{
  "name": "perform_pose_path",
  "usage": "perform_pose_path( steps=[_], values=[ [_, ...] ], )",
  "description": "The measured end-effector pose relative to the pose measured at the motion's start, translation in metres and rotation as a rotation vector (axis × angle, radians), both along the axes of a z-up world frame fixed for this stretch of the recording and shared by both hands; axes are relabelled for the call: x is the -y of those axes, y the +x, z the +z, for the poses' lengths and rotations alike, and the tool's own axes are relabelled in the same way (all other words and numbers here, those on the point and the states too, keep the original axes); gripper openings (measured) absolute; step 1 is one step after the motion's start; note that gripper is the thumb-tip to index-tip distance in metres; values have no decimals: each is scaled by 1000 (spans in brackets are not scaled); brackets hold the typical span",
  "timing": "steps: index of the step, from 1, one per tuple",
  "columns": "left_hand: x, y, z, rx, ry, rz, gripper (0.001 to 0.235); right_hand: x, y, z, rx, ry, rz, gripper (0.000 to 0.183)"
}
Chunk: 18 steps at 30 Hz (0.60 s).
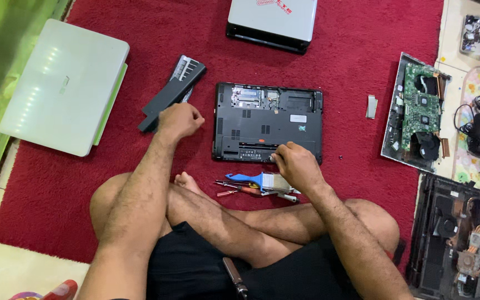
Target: The person sits on the floor and uses a screwdriver to remove screws from the bottom of a black laptop. They remove the back cover, then proceed to detach and remove the keyboard and other internal components.
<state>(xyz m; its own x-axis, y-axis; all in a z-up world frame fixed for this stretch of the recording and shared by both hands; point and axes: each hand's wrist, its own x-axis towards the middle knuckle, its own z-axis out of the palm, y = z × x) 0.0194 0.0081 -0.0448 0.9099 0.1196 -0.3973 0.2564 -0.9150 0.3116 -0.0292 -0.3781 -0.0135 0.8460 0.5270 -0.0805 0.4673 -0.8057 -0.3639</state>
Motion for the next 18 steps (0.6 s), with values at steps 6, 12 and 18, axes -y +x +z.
perform_pose_path(
  steps=[6,12,18],
  values=[
    [-13,-4,7,-50,59,147,14,1,-4,-1,20,16,22,18],
    [-29,0,-14,-36,111,220,22,-2,-4,-14,102,-8,119,17],
    [-23,-5,7,-87,149,254,22,-18,-10,-18,198,-266,175,16]
  ],
)
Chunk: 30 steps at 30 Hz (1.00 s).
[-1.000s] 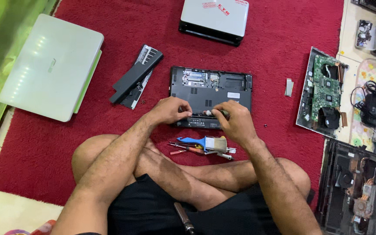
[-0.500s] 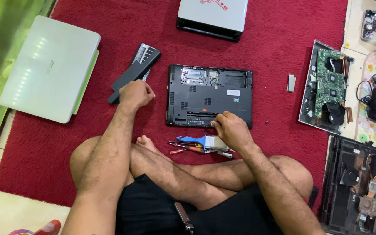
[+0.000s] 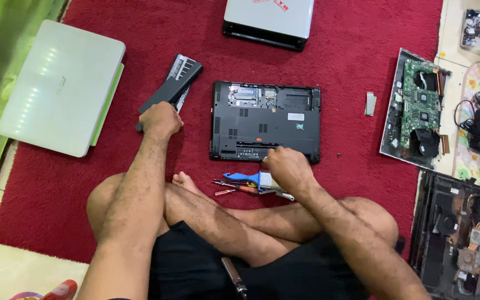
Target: The person sits on the floor and uses a screwdriver to remove screws from the bottom of a black laptop. They remove the back cover, then proceed to detach and remove the keyboard and other internal components.
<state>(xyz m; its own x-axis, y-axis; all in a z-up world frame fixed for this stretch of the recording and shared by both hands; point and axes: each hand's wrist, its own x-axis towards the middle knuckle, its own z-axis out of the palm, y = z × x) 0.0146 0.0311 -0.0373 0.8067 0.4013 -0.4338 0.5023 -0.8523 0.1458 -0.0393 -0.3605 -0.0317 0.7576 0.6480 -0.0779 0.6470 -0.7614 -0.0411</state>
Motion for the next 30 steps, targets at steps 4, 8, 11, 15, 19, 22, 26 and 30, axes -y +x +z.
perform_pose_path(
  steps=[4,8,11,15,19,22,26,30],
  values=[
    [0,-4,-5,-8,7,-3,22,-8,3,21,33,-1,181,7],
    [-3,-3,-20,-19,43,-24,20,-15,6,48,-33,-55,195,10],
    [3,-7,-11,-19,9,-18,19,-12,15,38,-135,-108,119,16],
    [15,-20,52,-19,-47,17,18,-22,7,79,-186,-33,108,26],
    [2,-12,36,51,-86,75,20,-22,14,65,-255,-106,18,12],
    [1,-3,13,83,-149,61,23,-18,13,62,-244,35,108,27],
    [30,-4,28,115,-264,-48,24,-13,16,59,-273,-29,38,29],
    [66,-12,48,105,-346,-233,25,-11,19,62,-284,-38,41,25]
  ],
)
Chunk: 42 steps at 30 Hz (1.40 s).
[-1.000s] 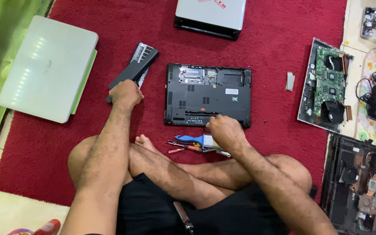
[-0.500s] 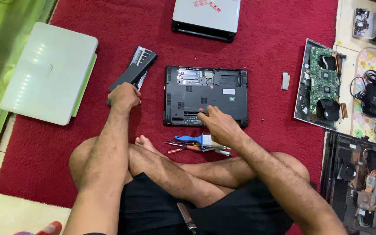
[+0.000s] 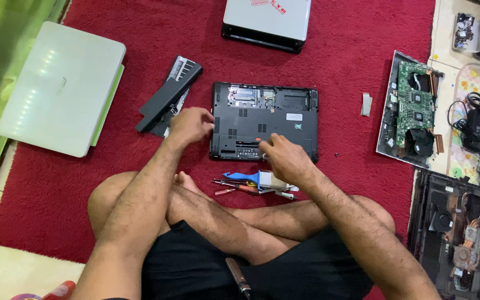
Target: The person sits on the floor and uses a screwdriver to remove screws from the bottom of a black laptop. They remove the back cover, then proceed to detach and remove the keyboard and other internal components.
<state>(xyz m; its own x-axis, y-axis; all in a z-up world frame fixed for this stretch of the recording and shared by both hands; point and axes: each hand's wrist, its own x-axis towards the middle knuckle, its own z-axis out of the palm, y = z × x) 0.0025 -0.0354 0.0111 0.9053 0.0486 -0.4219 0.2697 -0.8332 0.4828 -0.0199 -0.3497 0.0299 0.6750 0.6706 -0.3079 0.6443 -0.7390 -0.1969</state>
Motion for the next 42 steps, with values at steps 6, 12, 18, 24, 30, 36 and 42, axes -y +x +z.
perform_pose_path(
  steps=[6,12,18,24,30,36,42],
  values=[
    [30,-10,-7,-10,-75,-167,24,2,1,3,-73,60,-35,25],
    [42,-17,-9,17,-125,-271,25,-10,-3,34,-72,19,-70,17],
    [50,-19,-23,45,-154,-338,20,4,2,-2,-2,-10,-62,17],
    [62,-29,10,40,-223,-460,26,16,1,51,-16,213,-196,9],
    [70,-30,-3,74,-318,-441,20,33,0,64,-56,525,-366,15],
    [56,-23,1,79,-242,-396,26,57,1,43,48,473,-439,12],
    [12,-1,-5,101,61,-124,33,120,-7,11,179,57,-461,18]
  ],
)
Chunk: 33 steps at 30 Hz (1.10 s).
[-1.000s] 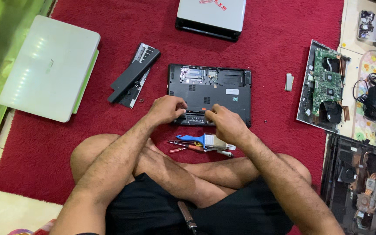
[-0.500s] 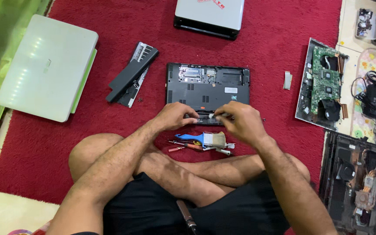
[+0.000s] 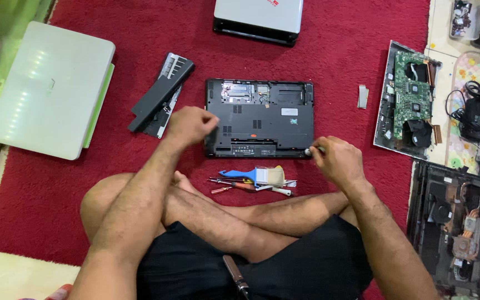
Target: The person sits on the floor and uses a screwdriver to remove screws from the bottom of a black laptop. They remove the back cover, then proceed to detach and remove the keyboard and other internal components.
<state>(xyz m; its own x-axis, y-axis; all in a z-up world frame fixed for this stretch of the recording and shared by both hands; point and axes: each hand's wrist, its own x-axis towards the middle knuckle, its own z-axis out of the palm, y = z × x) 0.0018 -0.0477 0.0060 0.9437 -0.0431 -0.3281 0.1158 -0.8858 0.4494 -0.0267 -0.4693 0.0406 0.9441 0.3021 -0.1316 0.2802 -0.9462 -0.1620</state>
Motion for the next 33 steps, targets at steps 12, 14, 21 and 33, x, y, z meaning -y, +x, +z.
perform_pose_path(
  steps=[12,14,21,33],
  values=[
    [-83,14,-69,-65,148,340,24,27,-8,-39,36,-36,-69,16],
    [-84,13,-67,-68,174,353,25,26,-10,-36,30,-30,-67,17],
    [-60,0,-4,-130,253,371,21,23,-11,-30,33,-19,-49,16],
    [-72,2,-19,-175,309,395,14,6,-14,-37,70,-228,34,20]
  ],
)
